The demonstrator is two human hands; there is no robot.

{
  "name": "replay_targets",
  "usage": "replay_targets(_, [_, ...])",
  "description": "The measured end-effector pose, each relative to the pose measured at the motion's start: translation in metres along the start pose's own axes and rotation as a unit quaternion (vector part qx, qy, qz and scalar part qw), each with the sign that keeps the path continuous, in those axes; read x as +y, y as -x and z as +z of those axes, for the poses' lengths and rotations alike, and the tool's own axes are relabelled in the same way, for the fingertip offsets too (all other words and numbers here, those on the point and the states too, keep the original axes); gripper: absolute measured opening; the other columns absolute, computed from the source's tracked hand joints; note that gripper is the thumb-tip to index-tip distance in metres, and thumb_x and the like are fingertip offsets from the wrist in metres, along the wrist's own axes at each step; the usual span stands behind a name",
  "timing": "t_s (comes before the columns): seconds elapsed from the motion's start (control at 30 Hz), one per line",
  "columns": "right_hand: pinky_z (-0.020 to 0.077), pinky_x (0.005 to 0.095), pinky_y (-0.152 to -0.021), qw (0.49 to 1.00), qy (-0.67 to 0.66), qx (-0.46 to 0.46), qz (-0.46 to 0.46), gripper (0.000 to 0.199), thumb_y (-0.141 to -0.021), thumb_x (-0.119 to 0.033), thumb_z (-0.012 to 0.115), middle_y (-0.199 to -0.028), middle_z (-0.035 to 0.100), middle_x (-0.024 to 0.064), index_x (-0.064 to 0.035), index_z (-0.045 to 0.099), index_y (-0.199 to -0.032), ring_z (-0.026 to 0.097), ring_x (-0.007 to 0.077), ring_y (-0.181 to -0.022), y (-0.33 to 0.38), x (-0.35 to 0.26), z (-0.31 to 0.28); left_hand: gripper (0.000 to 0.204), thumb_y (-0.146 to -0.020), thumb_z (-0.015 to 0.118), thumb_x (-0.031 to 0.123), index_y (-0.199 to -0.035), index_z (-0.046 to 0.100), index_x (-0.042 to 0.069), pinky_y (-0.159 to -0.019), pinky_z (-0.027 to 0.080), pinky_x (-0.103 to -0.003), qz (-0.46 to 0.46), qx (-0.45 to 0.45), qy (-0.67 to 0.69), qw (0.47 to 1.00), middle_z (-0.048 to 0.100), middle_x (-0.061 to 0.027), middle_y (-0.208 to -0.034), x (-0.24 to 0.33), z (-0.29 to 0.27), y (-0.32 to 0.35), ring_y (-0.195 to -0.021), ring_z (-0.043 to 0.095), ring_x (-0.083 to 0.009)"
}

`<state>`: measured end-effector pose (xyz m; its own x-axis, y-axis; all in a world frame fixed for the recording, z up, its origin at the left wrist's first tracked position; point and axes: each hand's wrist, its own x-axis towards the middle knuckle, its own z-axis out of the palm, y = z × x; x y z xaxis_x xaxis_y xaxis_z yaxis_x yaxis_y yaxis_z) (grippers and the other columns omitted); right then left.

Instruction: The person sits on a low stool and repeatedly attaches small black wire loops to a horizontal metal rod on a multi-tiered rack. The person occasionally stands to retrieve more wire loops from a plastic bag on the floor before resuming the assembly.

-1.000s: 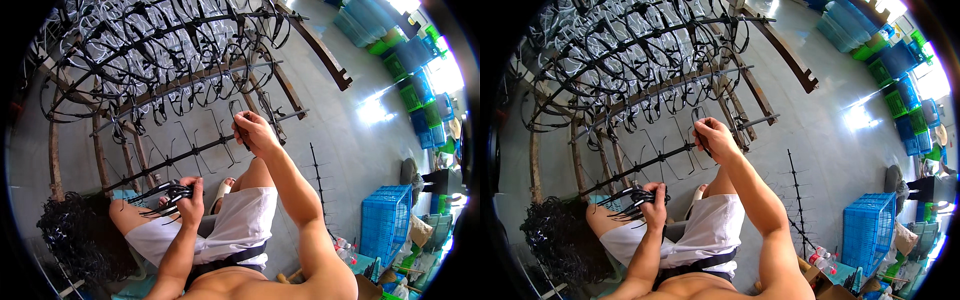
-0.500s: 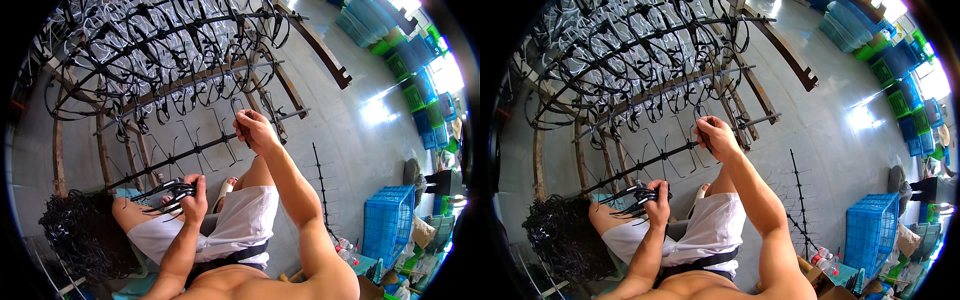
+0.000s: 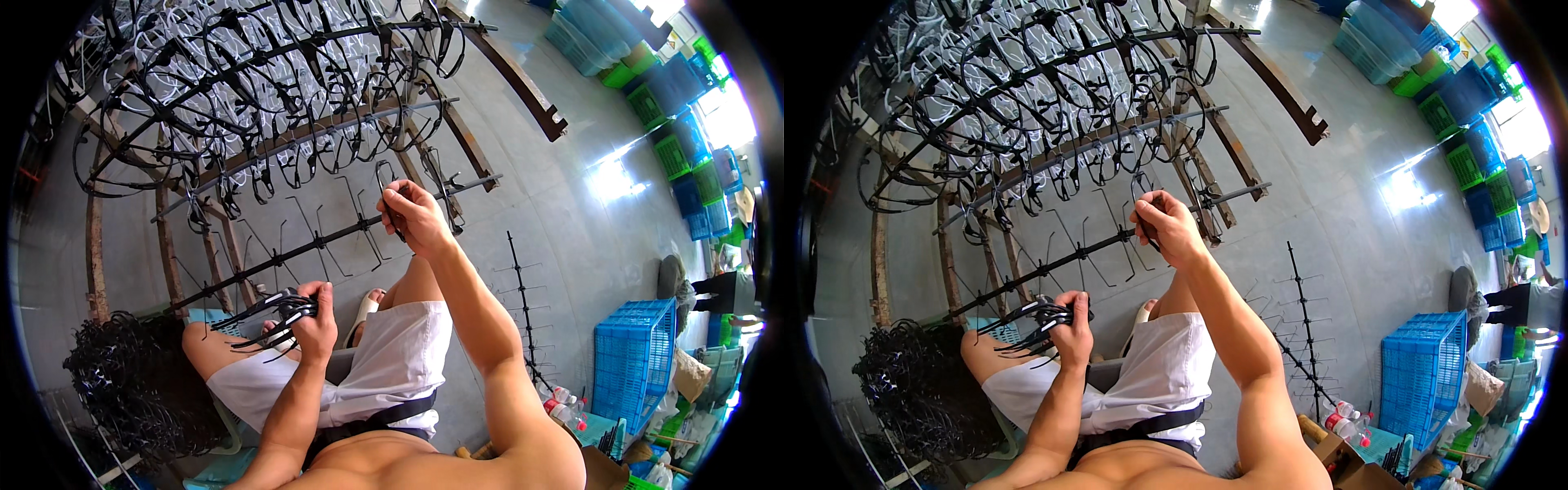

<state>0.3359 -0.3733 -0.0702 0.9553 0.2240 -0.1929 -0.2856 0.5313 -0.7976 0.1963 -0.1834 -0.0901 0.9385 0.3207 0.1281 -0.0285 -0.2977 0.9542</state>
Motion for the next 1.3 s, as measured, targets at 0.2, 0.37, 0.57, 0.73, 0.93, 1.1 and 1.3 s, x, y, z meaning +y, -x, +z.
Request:
replay_targets(0.2, [0.054, 0.0307, -0.061, 0.991, 0.077, 0.064, 0.086, 0.023, -0.093, -0.022, 0.053, -0.078, 0.059, 0.0081, -0.0032, 0.047, -0.104, 0.059, 0.0152, -0.064, 0.032, -0.015, 0.026, 0.012, -0.091, 0.056, 0.012, -0.087, 0.055, 0.001, -0.062, 0.041, -0.024, 0.017, 0.029, 0.024, 0.999, 0.052, -0.003, -0.078, -0.008, 0.007, -0.006, -0.069, 0.047, -0.0104])
replay_targets(0.37, [0.0513, 0.0271, -0.06, 0.984, 0.147, 0.094, 0.046, 0.036, -0.093, -0.019, 0.051, -0.078, 0.058, 0.0079, 0.0015, 0.04, -0.121, 0.057, 0.0128, -0.061, 0.043, -0.009, 0.023, 0.016, -0.09, 0.059, 0.016, -0.088, 0.057, 0.001, -0.059, 0.037, -0.021, 0.02, 0.052, 0.032, 0.998, 0.051, 0.0006, -0.074, 0.0, 0.012, -0.007, -0.065, 0.044, -0.0071])
replay_targets(0.57, [0.0484, 0.0258, -0.06, 0.953, 0.265, 0.104, -0.106, 0.061, -0.089, -0.005, 0.047, -0.076, 0.06, 0.0095, 0.0028, 0.014, -0.139, 0.058, 0.0146, -0.06, 0.067, 0.002, 0.039, 0.017, -0.09, 0.059, 0.018, -0.089, 0.058, 0.001, -0.062, 0.038, -0.021, -0.018, 0.026, 0.043, 0.999, 0.052, 0.0004, -0.078, -0.003, 0.009, -0.001, -0.067, 0.045, -0.0073])
replay_targets(0.73, [0.0503, 0.0302, -0.062, 0.845, 0.45, 0.199, -0.211, 0.054, -0.088, -0.001, 0.048, -0.085, 0.065, 0.0121, -0.0015, 0.023, -0.135, 0.063, 0.0212, -0.067, 0.086, 0.019, 0.055, 0.016, -0.09, 0.059, 0.018, -0.09, 0.058, 0.003, -0.064, 0.038, -0.021, -0.008, 0.028, 0.044, 0.999, 0.051, 0.0014, -0.078, -0.014, 0.011, 0.002, -0.069, 0.045, -0.0071])
replay_targets(0.93, [0.0488, 0.0257, -0.062, 0.884, 0.221, 0.314, -0.265, 0.017, -0.085, -0.01, 0.062, -0.075, 0.062, 0.007, -0.0025, 0.051, -0.096, 0.056, 0.0087, -0.069, 0.073, 0.071, 0.032, 0.017, -0.089, 0.06, 0.02, -0.088, 0.056, 0.003, -0.065, 0.042, -0.025, 0.006, 0.041, -0.003, 0.999, 0.052, 0.0005, -0.076, -0.03, 0.016, -0.004, -0.069, 0.048, -0.0105])
replay_targets(1.1, [0.0455, 0.022, -0.064, 0.943, 0.041, 0.267, -0.196, 0.021, -0.087, -0.012, 0.062, -0.08, 0.059, 0.0028, -0.0039, 0.043, -0.092, 0.056, 0.0082, -0.074, 0.072, 0.085, 0.034, 0.023, -0.092, 0.056, 0.018, -0.095, 0.059, -0.005, -0.068, 0.049, -0.031, 0.132, 0.05, -0.103, 0.985, 0.063, -0.0131, -0.084, -0.013, 0.008, -0.018, -0.075, 0.06, -0.0203])
replay_targets(1.3, [0.0437, 0.0214, -0.062, 0.933, 0.01, 0.319, -0.167, 0.022, -0.09, -0.013, 0.058, -0.077, 0.057, 0.004, -0.0057, 0.037, -0.09, 0.054, 0.0081, -0.072, 0.084, 0.077, 0.032, 0.029, -0.093, 0.054, 0.02, -0.096, 0.06, -0.008, -0.072, 0.05, -0.031, 0.12, 0.062, -0.094, 0.986, 0.065, -0.0162, -0.086, -0.013, 0.004, -0.031, -0.077, 0.062, -0.0224])
